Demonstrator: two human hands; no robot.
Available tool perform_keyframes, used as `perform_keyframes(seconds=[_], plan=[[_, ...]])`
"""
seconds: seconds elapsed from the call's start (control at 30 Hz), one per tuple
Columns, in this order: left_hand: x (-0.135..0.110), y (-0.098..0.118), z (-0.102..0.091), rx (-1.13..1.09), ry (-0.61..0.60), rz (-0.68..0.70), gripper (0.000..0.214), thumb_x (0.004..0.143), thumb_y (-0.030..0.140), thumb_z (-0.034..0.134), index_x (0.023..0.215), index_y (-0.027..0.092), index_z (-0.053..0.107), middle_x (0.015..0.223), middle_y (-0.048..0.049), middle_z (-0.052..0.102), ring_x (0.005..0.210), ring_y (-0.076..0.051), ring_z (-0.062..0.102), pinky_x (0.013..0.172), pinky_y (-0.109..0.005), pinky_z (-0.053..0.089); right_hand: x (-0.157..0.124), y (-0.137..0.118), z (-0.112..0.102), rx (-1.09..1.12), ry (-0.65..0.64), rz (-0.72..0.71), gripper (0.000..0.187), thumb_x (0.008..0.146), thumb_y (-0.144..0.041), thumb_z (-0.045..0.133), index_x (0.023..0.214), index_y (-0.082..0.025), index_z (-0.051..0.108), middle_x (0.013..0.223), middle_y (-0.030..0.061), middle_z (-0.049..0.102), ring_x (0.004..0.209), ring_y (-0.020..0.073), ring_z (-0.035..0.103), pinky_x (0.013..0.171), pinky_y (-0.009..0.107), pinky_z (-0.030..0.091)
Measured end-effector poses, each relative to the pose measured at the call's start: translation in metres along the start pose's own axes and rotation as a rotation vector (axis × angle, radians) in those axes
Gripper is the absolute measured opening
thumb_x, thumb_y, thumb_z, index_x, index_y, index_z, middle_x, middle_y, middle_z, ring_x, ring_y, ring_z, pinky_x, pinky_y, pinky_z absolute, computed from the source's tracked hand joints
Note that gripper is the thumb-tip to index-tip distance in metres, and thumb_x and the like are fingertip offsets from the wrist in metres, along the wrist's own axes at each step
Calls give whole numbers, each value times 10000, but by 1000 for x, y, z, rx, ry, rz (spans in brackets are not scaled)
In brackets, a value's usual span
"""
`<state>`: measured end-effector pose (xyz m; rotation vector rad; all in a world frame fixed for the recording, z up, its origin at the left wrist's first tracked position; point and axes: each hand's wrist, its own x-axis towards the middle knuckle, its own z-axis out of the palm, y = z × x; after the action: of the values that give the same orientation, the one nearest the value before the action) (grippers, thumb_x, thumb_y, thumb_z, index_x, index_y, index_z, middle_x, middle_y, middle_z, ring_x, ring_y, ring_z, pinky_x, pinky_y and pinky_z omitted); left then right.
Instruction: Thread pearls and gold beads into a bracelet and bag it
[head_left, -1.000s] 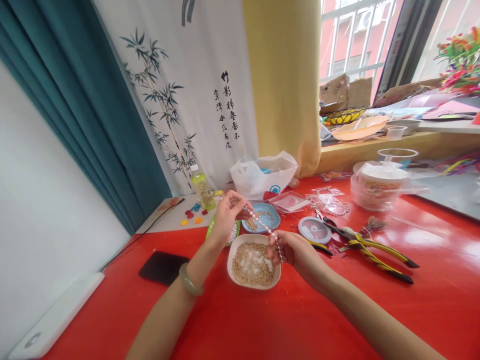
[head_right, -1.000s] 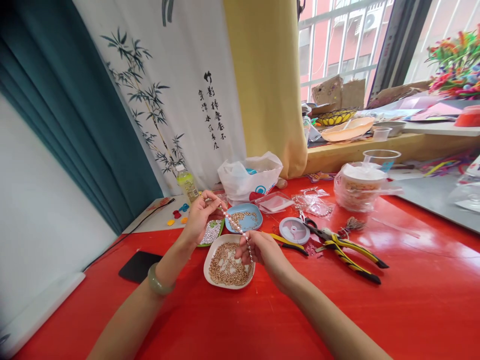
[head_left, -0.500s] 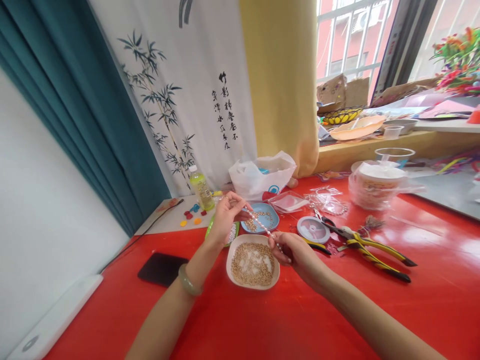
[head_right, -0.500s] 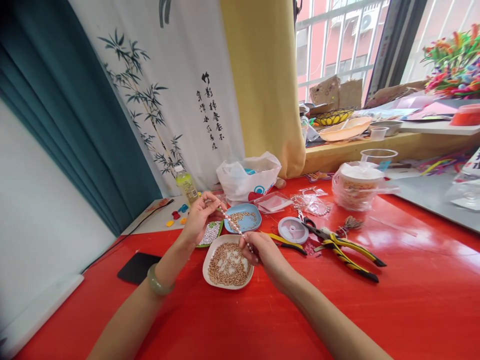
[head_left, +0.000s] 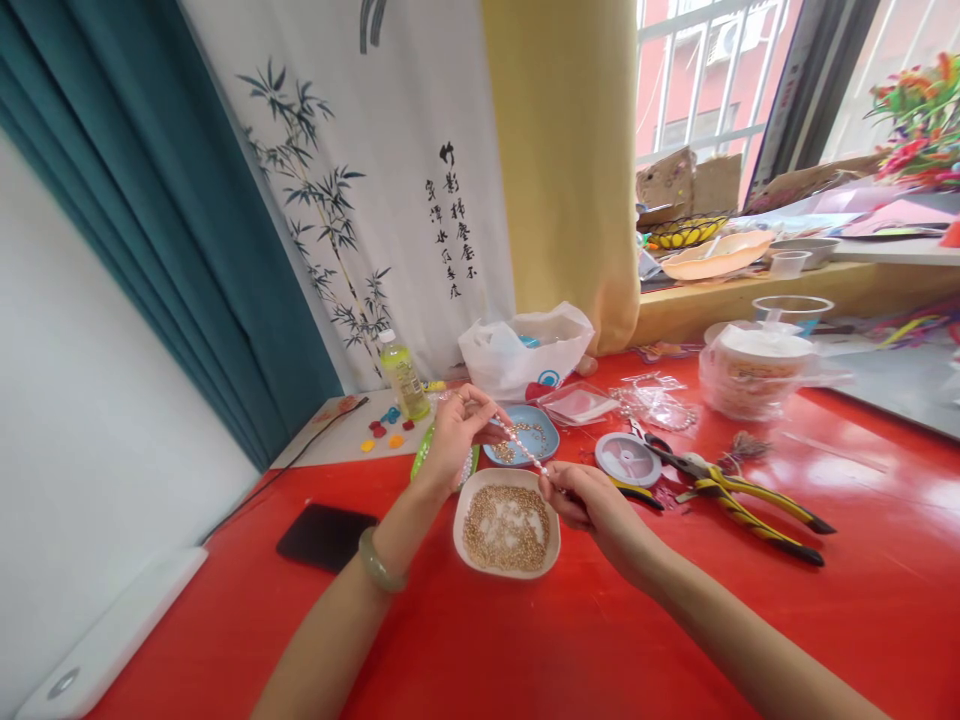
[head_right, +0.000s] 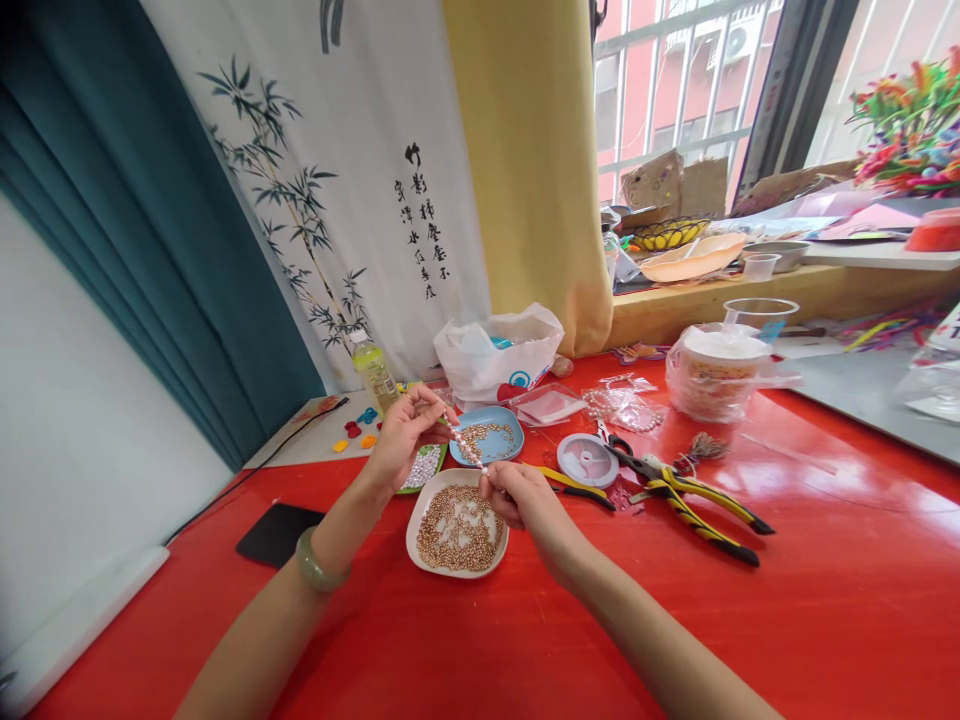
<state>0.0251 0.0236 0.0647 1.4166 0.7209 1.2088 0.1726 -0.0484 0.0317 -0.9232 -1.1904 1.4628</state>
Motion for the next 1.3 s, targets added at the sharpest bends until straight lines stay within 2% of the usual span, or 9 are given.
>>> perform_keyframes(seconds=[0.17,0.33,0.43,0.53,0.7,0.97,1.07,1.2,1.3], plan=[[-1,-1,3,4,-12,-17,166,739,252,564,724,170,421,626,12,630,514,-95,606,462,-147,443,1,3,-1,-13,-20,14,133,649,-226,370,546,-179,441,441,-27,463,422,89,364,441,232,238],[0,-1,3,1,1,-16,172,731,260,573,723,169,426,636,10,632,525,-99,608,469,-156,449,5,5,-4,-29,24,-7,162,671,-253,365,589,-173,480,392,-102,213,390,66,119,407,230,101],[0,-1,2,-1,-4,-23,178,727,263,576,725,172,424,630,12,632,524,-100,608,468,-156,446,4,4,-3,-38,37,-15,192,706,-289,380,596,-172,484,406,-105,192,402,68,105,412,234,101],[-1,-1,3,5,-10,-24,184,727,270,576,720,173,420,625,12,632,520,-99,607,466,-154,439,3,3,-2,-41,22,-17,202,714,-287,382,560,-181,458,378,-97,244,383,68,176,424,234,174],[-3,-3,4,15,-62,-27,189,734,284,570,724,176,414,640,5,635,530,-109,610,477,-167,445,3,5,-2,-42,-24,-3,146,669,-217,360,553,-183,442,462,-18,496,454,107,416,476,244,276],[-2,-5,4,18,-70,-42,205,729,295,575,733,177,408,634,8,628,519,-109,611,467,-164,440,5,6,-3,-35,0,-16,173,689,-278,373,591,-179,474,419,-100,186,400,73,110,405,237,95],[-2,-4,5,14,-81,-46,226,719,316,585,733,177,408,645,7,630,513,-112,612,449,-161,432,3,3,-2,-49,11,-15,198,705,-277,380,543,-183,445,404,-93,213,397,73,143,410,240,108],[-5,-4,8,16,-118,-51,222,730,331,573,734,177,413,666,1,634,527,-117,618,437,-156,425,2,2,-1,-49,9,-23,144,656,-202,374,535,-178,448,440,-49,382,427,83,288,433,239,182],[-6,-5,8,20,-130,-55,215,735,326,570,735,176,415,674,-3,635,545,-120,623,452,-162,439,2,3,-2,-29,7,-35,125,640,-189,365,567,-176,465,439,-62,335,420,80,242,430,241,162]])
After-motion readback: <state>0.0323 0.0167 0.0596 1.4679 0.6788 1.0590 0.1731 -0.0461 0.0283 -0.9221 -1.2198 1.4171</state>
